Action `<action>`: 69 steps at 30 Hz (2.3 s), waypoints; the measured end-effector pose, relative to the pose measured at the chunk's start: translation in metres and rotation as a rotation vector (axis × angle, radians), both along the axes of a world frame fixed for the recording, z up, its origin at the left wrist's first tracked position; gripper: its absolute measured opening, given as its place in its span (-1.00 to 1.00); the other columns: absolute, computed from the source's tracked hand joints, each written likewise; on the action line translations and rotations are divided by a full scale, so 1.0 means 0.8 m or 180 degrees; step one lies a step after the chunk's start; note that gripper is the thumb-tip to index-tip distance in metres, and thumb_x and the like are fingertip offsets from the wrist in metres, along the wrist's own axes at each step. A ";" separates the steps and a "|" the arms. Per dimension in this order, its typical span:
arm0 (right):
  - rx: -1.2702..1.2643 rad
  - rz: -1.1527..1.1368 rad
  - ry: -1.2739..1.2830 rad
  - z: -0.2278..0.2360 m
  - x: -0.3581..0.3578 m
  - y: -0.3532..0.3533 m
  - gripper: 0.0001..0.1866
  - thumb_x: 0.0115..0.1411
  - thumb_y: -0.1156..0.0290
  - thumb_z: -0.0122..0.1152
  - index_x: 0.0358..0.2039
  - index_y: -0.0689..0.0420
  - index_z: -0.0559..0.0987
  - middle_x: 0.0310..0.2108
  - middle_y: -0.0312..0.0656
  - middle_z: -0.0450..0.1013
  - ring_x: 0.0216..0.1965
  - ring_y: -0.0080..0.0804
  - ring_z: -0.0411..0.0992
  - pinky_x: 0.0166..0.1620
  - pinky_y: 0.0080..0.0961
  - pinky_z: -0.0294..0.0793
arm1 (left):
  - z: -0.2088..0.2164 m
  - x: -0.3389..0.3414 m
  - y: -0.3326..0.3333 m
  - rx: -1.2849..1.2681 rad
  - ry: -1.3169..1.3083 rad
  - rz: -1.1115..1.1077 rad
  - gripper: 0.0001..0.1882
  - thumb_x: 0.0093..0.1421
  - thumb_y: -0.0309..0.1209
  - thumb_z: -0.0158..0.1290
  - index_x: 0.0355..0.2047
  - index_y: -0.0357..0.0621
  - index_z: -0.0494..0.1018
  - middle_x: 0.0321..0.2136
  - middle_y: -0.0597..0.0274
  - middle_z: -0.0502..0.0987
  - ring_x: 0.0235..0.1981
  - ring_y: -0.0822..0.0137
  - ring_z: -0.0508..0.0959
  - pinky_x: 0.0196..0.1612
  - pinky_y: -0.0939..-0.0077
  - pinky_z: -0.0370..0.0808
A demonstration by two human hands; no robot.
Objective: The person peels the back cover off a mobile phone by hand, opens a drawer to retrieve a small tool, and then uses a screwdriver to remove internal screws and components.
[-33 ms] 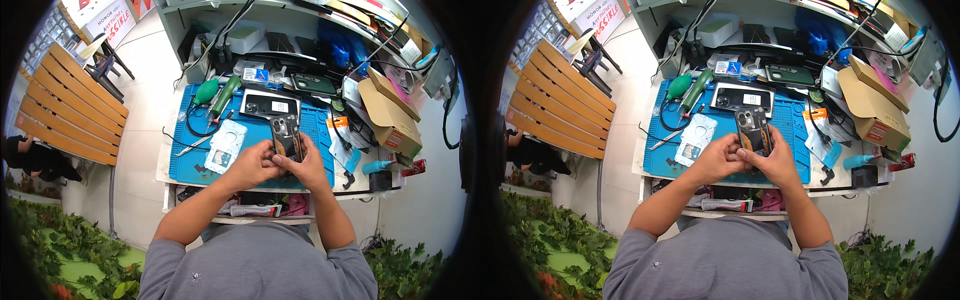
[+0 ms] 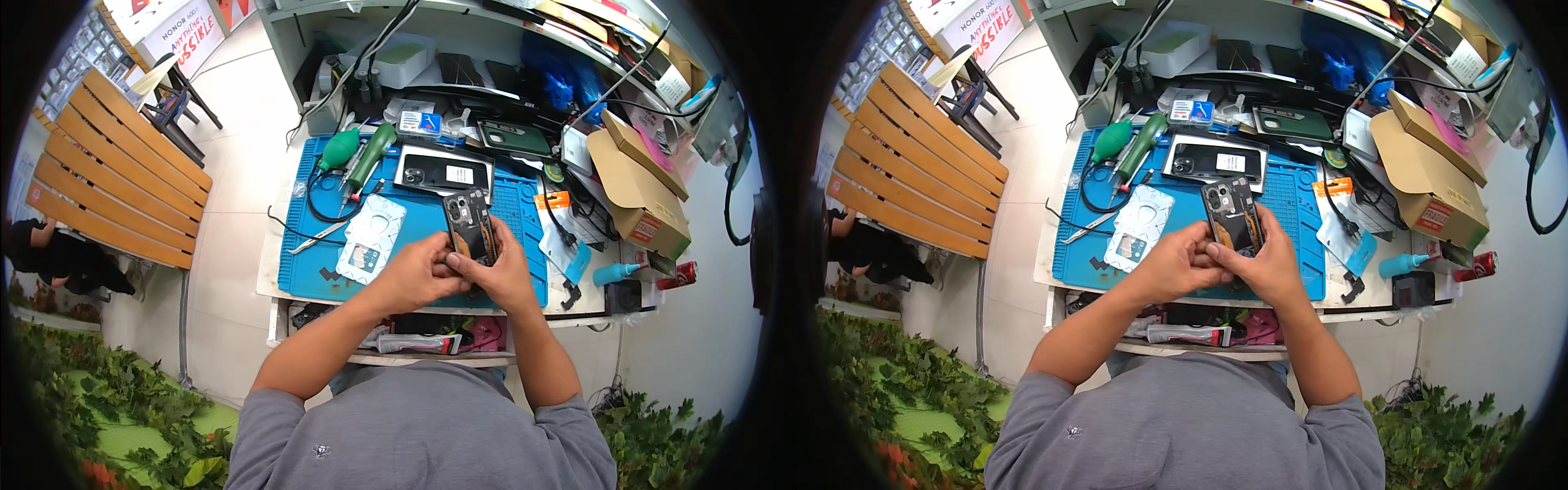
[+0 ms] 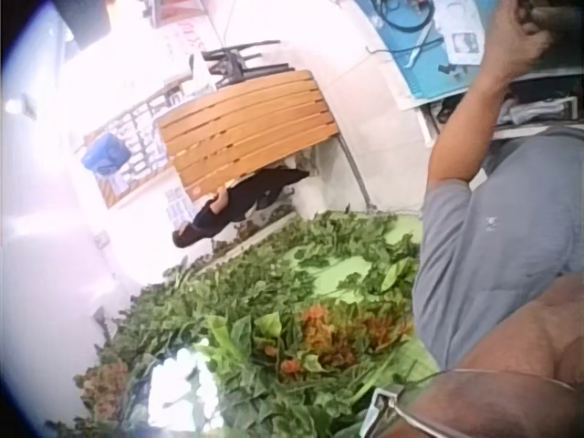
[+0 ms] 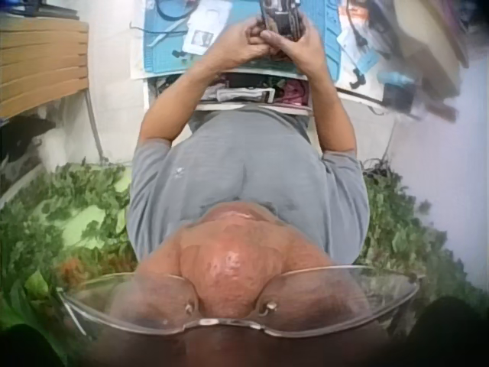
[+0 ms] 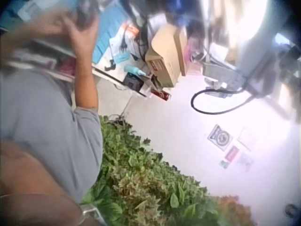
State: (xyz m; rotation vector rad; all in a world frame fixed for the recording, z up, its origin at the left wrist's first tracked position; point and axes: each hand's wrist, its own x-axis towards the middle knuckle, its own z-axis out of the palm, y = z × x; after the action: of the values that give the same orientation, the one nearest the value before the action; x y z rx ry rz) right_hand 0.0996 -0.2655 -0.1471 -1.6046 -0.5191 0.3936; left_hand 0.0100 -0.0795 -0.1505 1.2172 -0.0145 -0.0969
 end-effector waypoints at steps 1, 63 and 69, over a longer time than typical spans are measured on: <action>-0.0240 -0.0043 -0.0037 0.013 -0.002 0.002 -0.07 0.02 0.25 0.69 0.30 0.38 0.41 0.06 0.00 0.62 0.07 -0.32 0.62 0.16 -0.35 0.59 | 0.016 -0.004 0.005 0.0488 0.0082 -0.0267 -0.47 0.26 -0.61 0.32 0.20 -0.32 0.40 -0.05 0.07 0.67 -0.12 0.37 0.74 -0.08 0.49 0.68; -0.1516 0.1495 -0.2413 0.034 0.046 -0.045 -0.22 0.04 0.20 0.65 0.24 0.14 0.51 0.18 -0.05 0.51 0.21 0.03 0.41 0.28 -0.07 0.37 | 0.042 0.016 0.154 0.5063 -0.0411 0.1695 -0.70 0.11 -0.24 0.45 -0.24 -0.10 0.69 -0.20 0.18 0.64 -0.38 0.19 0.64 -0.25 0.26 0.62; -0.1482 0.1413 -0.2302 0.043 0.044 -0.039 -0.32 0.11 0.28 0.58 0.21 0.21 0.52 0.14 0.01 0.51 0.17 0.03 0.42 0.25 -0.09 0.39 | 0.070 0.042 0.148 0.4532 -0.0984 0.1869 -0.79 0.15 -0.49 0.41 -0.20 -0.20 0.67 -0.15 0.18 0.69 -0.34 0.27 0.69 -0.23 0.43 0.62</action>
State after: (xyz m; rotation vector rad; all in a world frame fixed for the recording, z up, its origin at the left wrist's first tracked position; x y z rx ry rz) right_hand 0.1347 -0.2968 -0.1128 -2.0743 -1.4318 0.2582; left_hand 0.0440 0.0386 -0.0947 2.5867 0.1695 0.7163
